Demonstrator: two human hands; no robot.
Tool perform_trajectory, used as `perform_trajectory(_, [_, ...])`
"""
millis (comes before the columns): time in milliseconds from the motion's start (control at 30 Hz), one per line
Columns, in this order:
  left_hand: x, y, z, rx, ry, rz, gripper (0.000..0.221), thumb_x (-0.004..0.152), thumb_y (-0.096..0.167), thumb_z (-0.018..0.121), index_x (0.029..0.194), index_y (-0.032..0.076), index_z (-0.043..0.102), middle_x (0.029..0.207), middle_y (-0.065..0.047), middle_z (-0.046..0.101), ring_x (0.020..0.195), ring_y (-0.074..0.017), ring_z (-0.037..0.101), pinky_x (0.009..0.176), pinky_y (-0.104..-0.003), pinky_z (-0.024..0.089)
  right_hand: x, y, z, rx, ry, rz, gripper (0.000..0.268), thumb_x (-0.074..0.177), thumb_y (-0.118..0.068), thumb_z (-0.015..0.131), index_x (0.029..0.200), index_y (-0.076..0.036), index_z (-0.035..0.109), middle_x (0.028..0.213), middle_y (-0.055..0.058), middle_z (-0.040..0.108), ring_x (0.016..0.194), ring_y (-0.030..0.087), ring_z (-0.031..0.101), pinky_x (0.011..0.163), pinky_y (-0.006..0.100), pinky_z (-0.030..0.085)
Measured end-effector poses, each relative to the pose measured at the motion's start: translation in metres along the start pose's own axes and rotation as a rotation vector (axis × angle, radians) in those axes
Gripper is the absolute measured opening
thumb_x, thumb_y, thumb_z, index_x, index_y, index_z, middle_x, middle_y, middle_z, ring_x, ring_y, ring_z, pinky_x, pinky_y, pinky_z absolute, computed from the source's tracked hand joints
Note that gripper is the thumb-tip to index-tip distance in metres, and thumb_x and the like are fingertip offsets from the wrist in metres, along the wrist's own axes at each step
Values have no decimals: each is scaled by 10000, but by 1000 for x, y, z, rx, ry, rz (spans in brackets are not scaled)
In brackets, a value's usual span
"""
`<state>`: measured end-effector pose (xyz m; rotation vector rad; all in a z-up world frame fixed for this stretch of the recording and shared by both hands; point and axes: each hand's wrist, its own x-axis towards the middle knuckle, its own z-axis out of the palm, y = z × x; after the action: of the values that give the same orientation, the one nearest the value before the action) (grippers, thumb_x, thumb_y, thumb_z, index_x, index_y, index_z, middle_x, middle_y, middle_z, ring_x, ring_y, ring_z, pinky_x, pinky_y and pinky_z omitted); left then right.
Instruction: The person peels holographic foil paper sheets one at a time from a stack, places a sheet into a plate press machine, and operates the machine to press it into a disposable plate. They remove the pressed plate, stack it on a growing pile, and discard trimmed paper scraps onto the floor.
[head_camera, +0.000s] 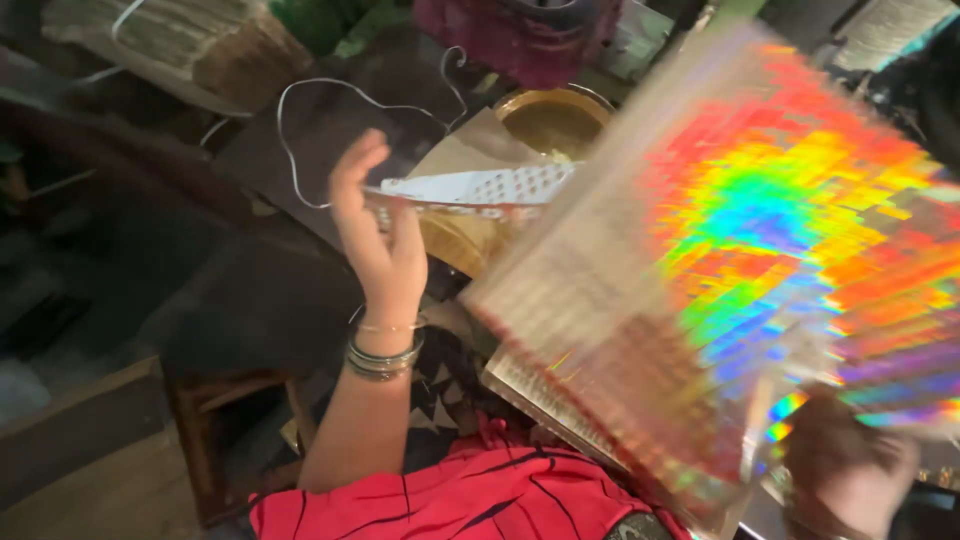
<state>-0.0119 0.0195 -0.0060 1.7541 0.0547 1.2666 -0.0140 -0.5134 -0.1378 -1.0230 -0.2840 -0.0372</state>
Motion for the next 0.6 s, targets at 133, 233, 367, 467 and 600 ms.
perform_trajectory(133, [-23, -22, 9, -316, -380, -371, 431, 933, -24, 577, 1362, 10, 547, 1436, -108, 588, 1311, -187, 539, 1105, -351, 496, -1, -20, -26, -314, 72, -75, 41, 1026, 13, 509, 1000, 24, 539, 810, 92, 563, 646, 145, 534, 576, 285, 397])
perform_trajectory(233, [-40, -6, 46, -512, -654, -393, 601, 992, 240, 707, 1498, 32, 458, 1515, -94, 512, 1425, -200, 486, 1189, -366, 429, -14, -42, -22, -310, 161, -1, 130, 1052, -4, 560, 1179, 17, 546, 1038, 124, 611, 893, 212, 602, 788, 376, 470])
perform_trajectory(367, [-70, -7, 101, -596, -811, -340, 916, 923, 455, 798, 1561, -8, 331, 1581, -148, 444, 1494, -236, 432, 1245, -377, 348, -18, -71, 1, -311, 242, 53, 289, 1077, -21, 612, 1358, 10, 553, 1265, 156, 660, 1139, 279, 669, 1001, 469, 543])
perform_trajectory(467, [-72, 8, 114, -522, -964, -306, 908, 919, 489, 779, 1541, -72, 430, 1557, -202, 504, 1450, -263, 480, 1199, -382, 391, -12, -72, 26, -471, 211, 90, 359, 1021, -62, 623, 1370, -7, 556, 1301, 126, 660, 1139, 264, 659, 1009, 457, 513])
perform_trajectory(600, [-91, -1, 123, -347, -1137, -705, 841, 822, 471, 773, 1437, -29, 491, 1208, -138, 718, 1102, -212, 690, 942, -351, 538, -16, -51, -2, -219, 460, 361, 434, 944, -116, 610, 1376, -88, 609, 1306, 38, 670, 1178, 193, 642, 993, 381, 489])
